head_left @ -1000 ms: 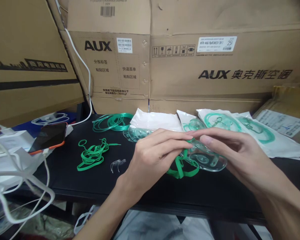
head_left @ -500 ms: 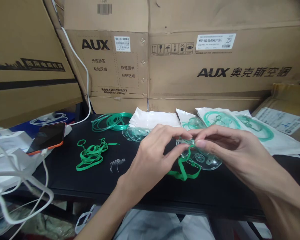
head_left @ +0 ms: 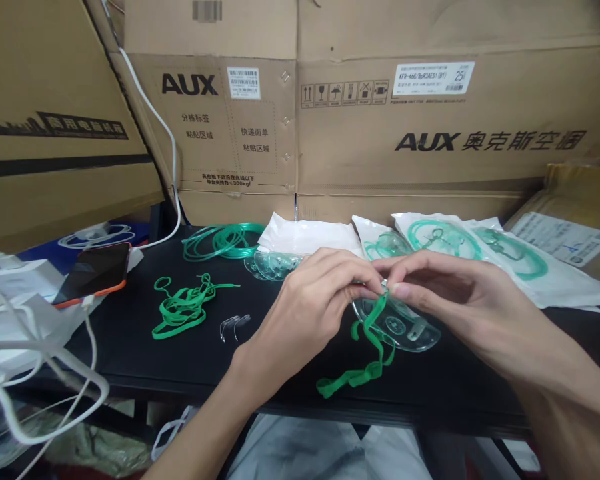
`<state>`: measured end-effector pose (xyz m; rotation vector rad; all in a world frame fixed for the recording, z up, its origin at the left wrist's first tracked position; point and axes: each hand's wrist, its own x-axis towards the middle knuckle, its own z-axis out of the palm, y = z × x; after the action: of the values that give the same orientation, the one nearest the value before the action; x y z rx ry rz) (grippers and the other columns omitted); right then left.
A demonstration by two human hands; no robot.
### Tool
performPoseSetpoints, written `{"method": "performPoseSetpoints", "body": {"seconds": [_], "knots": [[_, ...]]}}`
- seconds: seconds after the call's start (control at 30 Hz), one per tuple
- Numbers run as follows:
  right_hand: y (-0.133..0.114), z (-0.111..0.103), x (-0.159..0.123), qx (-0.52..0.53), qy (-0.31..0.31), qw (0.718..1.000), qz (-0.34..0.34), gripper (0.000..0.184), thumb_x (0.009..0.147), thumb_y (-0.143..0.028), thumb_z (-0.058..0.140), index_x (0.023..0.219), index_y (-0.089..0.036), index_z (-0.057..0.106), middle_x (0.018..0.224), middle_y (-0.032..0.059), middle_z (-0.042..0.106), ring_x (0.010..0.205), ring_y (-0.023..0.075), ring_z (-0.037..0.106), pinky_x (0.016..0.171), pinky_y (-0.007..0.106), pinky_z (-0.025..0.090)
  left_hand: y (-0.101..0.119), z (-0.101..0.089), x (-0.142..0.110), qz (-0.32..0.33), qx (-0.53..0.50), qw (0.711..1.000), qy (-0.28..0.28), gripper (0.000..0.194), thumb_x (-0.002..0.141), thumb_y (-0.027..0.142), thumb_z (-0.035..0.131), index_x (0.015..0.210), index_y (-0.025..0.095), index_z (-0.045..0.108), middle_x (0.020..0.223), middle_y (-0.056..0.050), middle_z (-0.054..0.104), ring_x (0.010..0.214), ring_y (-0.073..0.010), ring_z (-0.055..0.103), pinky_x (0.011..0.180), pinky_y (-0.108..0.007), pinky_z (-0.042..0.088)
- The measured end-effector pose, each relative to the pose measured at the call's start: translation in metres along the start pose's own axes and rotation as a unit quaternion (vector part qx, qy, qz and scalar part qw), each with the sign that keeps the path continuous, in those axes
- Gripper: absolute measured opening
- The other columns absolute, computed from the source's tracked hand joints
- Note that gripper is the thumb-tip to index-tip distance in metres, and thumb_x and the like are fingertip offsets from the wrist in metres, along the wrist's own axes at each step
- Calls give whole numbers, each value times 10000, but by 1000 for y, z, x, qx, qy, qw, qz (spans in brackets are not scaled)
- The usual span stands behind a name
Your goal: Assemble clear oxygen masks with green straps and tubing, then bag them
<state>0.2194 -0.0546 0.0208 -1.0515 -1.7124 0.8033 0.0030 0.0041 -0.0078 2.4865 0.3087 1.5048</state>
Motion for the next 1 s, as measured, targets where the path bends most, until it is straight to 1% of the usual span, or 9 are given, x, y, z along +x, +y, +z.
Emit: {"method": "performPoseSetpoints", "body": {"seconds": [0.1, 0.23, 0.37, 0.53, 0.63, 0.7, 0.8, 0.9, 1.0], "knots": [[-1, -3, 0, -3, 10, 1000, 1, 101, 931, -397, 827, 911, -305, 790, 1212, -7, 805, 1121, 229, 738, 980, 296, 575, 1, 0, 0, 8, 0, 1000, 8, 110, 1015, 47, 659, 996, 130, 728, 1030, -52, 786, 1084, -162, 699, 1047, -327, 534], [-4, -9, -1, -39, 63, 997, -9, 184, 937, -466, 809, 875, -298, 766, 1202, 8, 800, 1137, 238, 731, 966, 321, 591, 2, 0, 0, 10, 13, 1000, 13, 161, 1011, 10, 639, 980, 137, 734, 1005, -36, 804, 1089, -151, 692, 1029, -305, 543], [-4, -16, -2, -77, 116, 990, -13, 216, 936, -493, 805, 875, -289, 765, 1173, 13, 807, 1141, 236, 733, 965, 321, 599, 2, 1, -1, 19, 23, 1000, 6, 180, 1018, 16, 629, 968, 162, 722, 1004, 3, 818, 1091, -154, 685, 1056, -335, 528], [1, -24, -3, -63, 183, 980, -39, 204, 934, -456, 817, 902, -259, 774, 1117, 29, 812, 1116, 208, 749, 897, 241, 639, 0, 0, -4, 26, 44, 999, -9, 174, 1034, 43, 621, 965, 179, 704, 1021, 27, 822, 1100, -163, 679, 1055, -361, 509], [3, -24, -1, -53, 234, 969, -49, 204, 936, -423, 816, 891, -231, 766, 1078, 46, 800, 1105, 219, 750, 910, 262, 660, -1, -1, -5, 24, 64, 997, -28, 178, 1048, 59, 608, 969, 185, 706, 1020, 29, 819, 1100, -171, 679, 1047, -372, 491], [2, -21, 0, -57, 253, 965, -49, 194, 940, -413, 810, 904, -227, 769, 1056, 49, 793, 1084, 224, 750, 902, 285, 671, -1, -1, -5, 16, 74, 996, -44, 171, 1050, 70, 612, 986, 190, 715, 1036, 31, 817, 1094, -173, 673, 1036, -372, 481], [-3, -11, 0, -82, 237, 966, -65, 171, 959, -416, 786, 935, -247, 779, 1052, 40, 794, 1042, 217, 745, 862, 290, 669, 1, -2, -6, -5, 83, 995, -58, 150, 1058, 99, 616, 1023, 190, 730, 1054, 27, 815, 1050, -167, 661, 1017, -353, 477], [-8, -2, -2, -112, 189, 972, -86, 150, 975, -408, 764, 909, -273, 761, 1060, 28, 792, 1080, 241, 729, 855, 320, 642, 4, -1, -5, -50, 68, 994, -70, 102, 1053, 168, 655, 1095, 189, 745, 1069, 21, 809, 1041, -156, 654, 1030, -315, 479], [-8, 2, -2, -113, 153, 978, -86, 143, 977, -398, 760, 898, -280, 745, 1077, 22, 786, 1113, 251, 714, 884, 331, 606, 7, 0, -4, -100, 44, 990, -91, 222, 1019, 174, 694, 1235, 185, 746, 1118, 10, 803, 1072, -160, 662, 1021, -296, 490]]}}
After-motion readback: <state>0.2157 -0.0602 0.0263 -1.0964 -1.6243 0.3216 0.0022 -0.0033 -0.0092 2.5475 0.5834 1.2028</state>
